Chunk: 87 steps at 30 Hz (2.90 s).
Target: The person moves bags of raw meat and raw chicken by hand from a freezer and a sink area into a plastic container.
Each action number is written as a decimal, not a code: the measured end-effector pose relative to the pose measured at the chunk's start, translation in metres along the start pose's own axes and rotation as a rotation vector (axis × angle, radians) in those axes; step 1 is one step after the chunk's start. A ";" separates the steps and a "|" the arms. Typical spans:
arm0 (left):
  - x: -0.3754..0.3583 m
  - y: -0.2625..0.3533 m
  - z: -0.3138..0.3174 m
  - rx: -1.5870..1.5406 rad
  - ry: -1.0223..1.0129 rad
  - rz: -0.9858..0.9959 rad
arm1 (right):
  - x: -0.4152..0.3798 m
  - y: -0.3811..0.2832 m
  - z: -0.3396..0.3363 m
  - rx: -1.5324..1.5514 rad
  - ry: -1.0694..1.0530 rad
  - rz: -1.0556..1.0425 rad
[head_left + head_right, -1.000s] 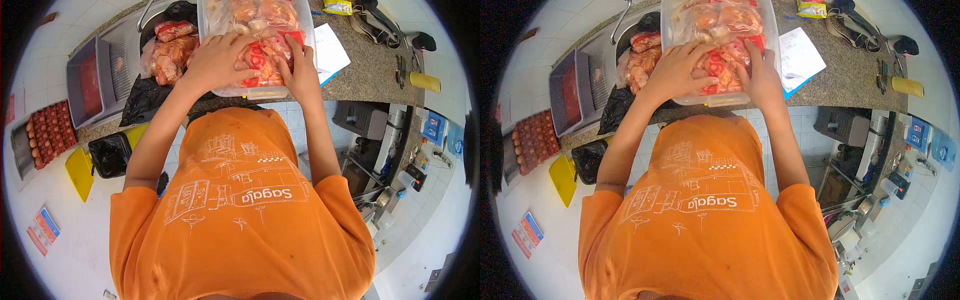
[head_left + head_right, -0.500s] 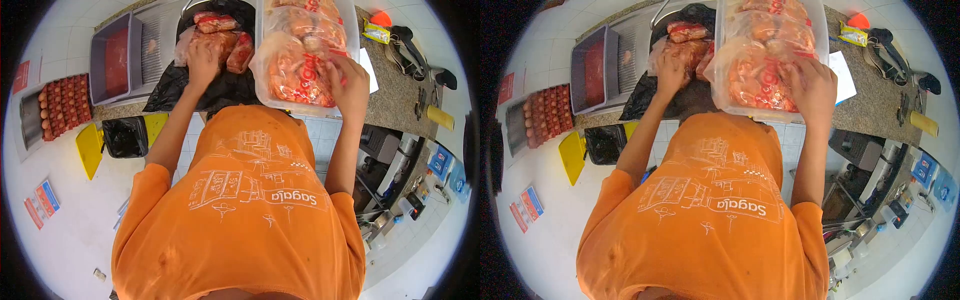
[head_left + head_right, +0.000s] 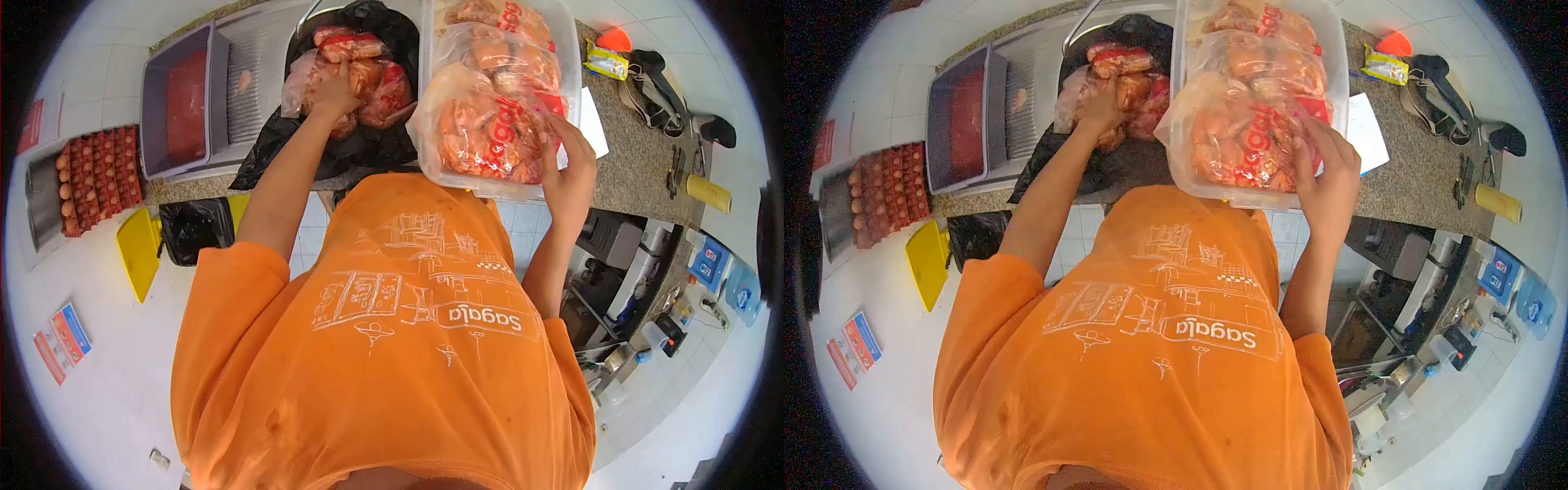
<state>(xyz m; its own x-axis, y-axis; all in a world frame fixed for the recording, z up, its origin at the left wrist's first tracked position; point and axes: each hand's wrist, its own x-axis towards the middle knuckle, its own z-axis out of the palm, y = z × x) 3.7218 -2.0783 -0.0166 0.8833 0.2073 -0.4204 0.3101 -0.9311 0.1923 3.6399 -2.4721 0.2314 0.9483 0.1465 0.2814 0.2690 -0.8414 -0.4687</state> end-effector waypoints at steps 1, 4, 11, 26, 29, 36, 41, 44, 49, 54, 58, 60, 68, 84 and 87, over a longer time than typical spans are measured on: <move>-0.002 -0.007 0.002 0.014 0.046 0.054 | 0.001 0.001 -0.001 0.007 0.007 -0.010; -0.019 -0.027 0.001 0.021 0.215 0.237 | -0.005 0.003 -0.004 0.015 0.059 0.017; -0.109 -0.015 -0.054 -0.348 0.612 0.521 | -0.021 0.022 -0.018 0.101 0.105 0.101; -0.161 0.077 -0.159 -0.885 1.072 0.671 | 0.037 -0.015 -0.007 0.527 -0.073 -0.109; -0.160 0.128 -0.182 -0.966 1.052 0.830 | 0.051 -0.054 -0.002 0.575 -0.039 -0.281; -0.139 0.240 -0.166 -1.335 0.783 1.203 | 0.085 -0.028 -0.023 0.441 0.071 -0.284; -0.116 0.202 -0.157 -1.088 0.467 1.213 | 0.095 0.001 -0.058 -0.157 0.116 -0.314; -0.112 0.146 -0.149 -1.538 0.527 0.930 | 0.082 0.037 -0.030 -0.354 -0.082 -0.390; -0.118 0.164 -0.175 -0.798 0.602 0.862 | 0.075 0.063 -0.032 -0.175 -0.194 -0.471; -0.069 0.205 -0.138 -0.232 0.548 0.794 | 0.134 0.093 0.017 0.049 -0.133 -0.295; -0.090 0.220 -0.141 -0.199 0.429 0.784 | 0.098 0.078 0.022 -0.028 -0.055 -0.240; -0.103 0.221 -0.140 -0.299 0.381 0.775 | 0.087 0.074 0.019 -0.006 -0.069 -0.207; -0.066 0.234 -0.106 -0.731 0.338 0.563 | 0.108 0.080 0.034 0.202 -0.121 -0.172; -0.106 0.179 -0.158 -1.150 0.351 0.965 | 0.107 0.054 0.043 -0.194 -0.165 -0.305; -0.098 0.102 -0.138 -1.195 0.466 0.455 | 0.092 0.046 0.034 0.035 -0.094 -0.150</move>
<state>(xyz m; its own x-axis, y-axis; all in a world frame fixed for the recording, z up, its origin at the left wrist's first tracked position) 3.7157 -2.1515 0.1665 0.9501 0.2572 0.1764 -0.1360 -0.1673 0.9765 3.7452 -2.4796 0.2069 0.9082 0.3183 0.2716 0.4128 -0.7879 -0.4570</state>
